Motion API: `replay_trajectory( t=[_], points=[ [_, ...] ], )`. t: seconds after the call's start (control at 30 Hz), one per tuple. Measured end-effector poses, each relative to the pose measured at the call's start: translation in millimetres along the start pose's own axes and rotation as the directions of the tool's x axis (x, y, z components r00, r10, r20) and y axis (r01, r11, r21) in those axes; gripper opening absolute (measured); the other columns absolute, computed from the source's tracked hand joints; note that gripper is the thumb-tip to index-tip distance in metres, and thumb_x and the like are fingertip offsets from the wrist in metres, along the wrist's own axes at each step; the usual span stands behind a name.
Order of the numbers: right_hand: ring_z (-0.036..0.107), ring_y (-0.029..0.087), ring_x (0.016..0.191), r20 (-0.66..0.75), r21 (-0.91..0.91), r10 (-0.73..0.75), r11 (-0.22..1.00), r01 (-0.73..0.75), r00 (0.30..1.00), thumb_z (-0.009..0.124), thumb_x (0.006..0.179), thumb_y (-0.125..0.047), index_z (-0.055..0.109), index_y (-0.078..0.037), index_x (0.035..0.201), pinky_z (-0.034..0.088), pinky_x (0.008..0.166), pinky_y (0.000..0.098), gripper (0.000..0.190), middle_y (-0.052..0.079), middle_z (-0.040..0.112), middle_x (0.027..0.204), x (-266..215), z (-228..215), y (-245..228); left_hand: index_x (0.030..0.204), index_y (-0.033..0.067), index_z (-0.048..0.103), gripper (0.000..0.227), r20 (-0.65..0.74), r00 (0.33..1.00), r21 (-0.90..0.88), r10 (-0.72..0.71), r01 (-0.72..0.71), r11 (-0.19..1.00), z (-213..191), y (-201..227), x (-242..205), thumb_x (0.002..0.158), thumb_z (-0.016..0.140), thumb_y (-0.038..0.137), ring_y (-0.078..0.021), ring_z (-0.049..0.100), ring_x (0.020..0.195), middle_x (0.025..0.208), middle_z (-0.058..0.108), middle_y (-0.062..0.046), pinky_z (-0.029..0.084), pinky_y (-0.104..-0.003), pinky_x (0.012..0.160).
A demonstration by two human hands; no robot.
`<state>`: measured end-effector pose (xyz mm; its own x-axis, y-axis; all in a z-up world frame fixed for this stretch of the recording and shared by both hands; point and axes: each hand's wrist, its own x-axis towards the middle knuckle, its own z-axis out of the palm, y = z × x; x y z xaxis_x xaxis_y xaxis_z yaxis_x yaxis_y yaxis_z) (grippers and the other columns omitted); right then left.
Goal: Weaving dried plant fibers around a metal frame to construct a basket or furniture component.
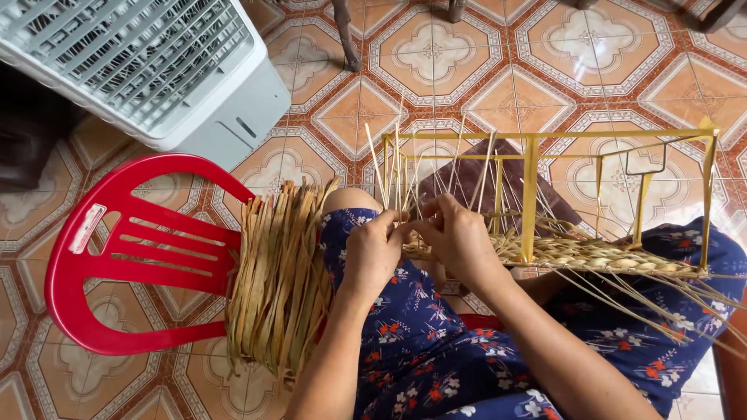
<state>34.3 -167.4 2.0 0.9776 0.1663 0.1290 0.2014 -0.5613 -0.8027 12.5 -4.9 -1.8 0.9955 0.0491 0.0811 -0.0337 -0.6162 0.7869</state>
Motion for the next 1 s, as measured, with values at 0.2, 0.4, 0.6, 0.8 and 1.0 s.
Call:
replay_trajectory(
  t=[0.2, 0.4, 0.6, 0.8, 1.0],
  points=[
    [0.071, 0.017, 0.050, 0.104, 0.095, 0.205, 0.972, -0.215, 0.973, 0.073, 0.089, -0.018, 0.070, 0.001, 0.091, 0.055, 0.045, 0.0317, 0.019, 0.012, 0.071, 0.061, 7, -2, -6, 0.099, 0.0057, 0.071, 0.012, -0.005, 1.000, 0.052, -0.008, 0.009, 0.999, 2, 0, -4, 0.094, 0.069, 0.016, -0.0225, 0.076, 0.061, 0.071, 0.075, -0.010, 0.057, -0.035, 0.054],
    [0.072, 0.015, 0.052, 0.097, 0.167, 0.200, 0.962, -0.215, 0.975, 0.071, 0.089, -0.014, 0.070, 0.000, 0.092, 0.057, 0.045, 0.0300, 0.014, 0.010, 0.073, 0.066, 5, 4, 7, 0.101, 0.0049, 0.063, 0.015, 0.145, 0.989, 0.096, -0.007, -0.007, 0.995, -6, 15, -18, 0.095, 0.068, 0.017, -0.0200, 0.075, 0.062, 0.083, 0.077, -0.008, 0.059, -0.034, 0.054],
    [0.073, 0.021, 0.062, -0.021, 0.121, -0.049, 0.991, 0.051, 0.999, 0.071, 0.093, -0.013, 0.067, 0.000, 0.099, 0.058, 0.056, 0.0325, 0.014, 0.011, 0.073, 0.078, -23, -5, 5, 0.097, 0.0025, 0.072, 0.023, 0.191, 0.954, 0.445, 0.229, -0.292, 0.846, 12, 8, -13, 0.081, 0.078, 0.017, -0.0228, 0.071, 0.071, 0.086, 0.076, -0.011, 0.059, -0.036, 0.064],
    [0.071, 0.026, 0.075, -0.135, 0.078, -0.303, 0.946, 0.315, 0.943, 0.070, 0.090, -0.008, 0.060, 0.002, 0.119, 0.056, 0.066, 0.0346, 0.033, 0.013, 0.067, 0.092, -68, -45, -32, 0.103, 0.0072, 0.073, 0.020, 0.260, 0.895, -0.082, 0.362, -0.353, 0.932, 12, 16, 3, 0.087, 0.062, 0.002, -0.0186, 0.076, 0.086, 0.094, 0.077, -0.006, 0.063, -0.031, 0.076],
    [0.071, 0.020, 0.066, -0.065, -0.026, -0.118, 0.993, 0.116, 0.991, 0.077, 0.088, -0.015, 0.063, -0.008, 0.111, 0.057, 0.060, 0.0316, 0.028, 0.008, 0.070, 0.085, -106, -50, 6, 0.105, 0.0049, 0.075, 0.014, 0.330, 0.932, -0.457, 0.147, 0.021, 0.889, 28, 9, -1, 0.102, 0.064, 0.013, -0.0112, 0.075, 0.082, 0.092, 0.079, -0.006, 0.061, -0.026, 0.071]
  ],
)
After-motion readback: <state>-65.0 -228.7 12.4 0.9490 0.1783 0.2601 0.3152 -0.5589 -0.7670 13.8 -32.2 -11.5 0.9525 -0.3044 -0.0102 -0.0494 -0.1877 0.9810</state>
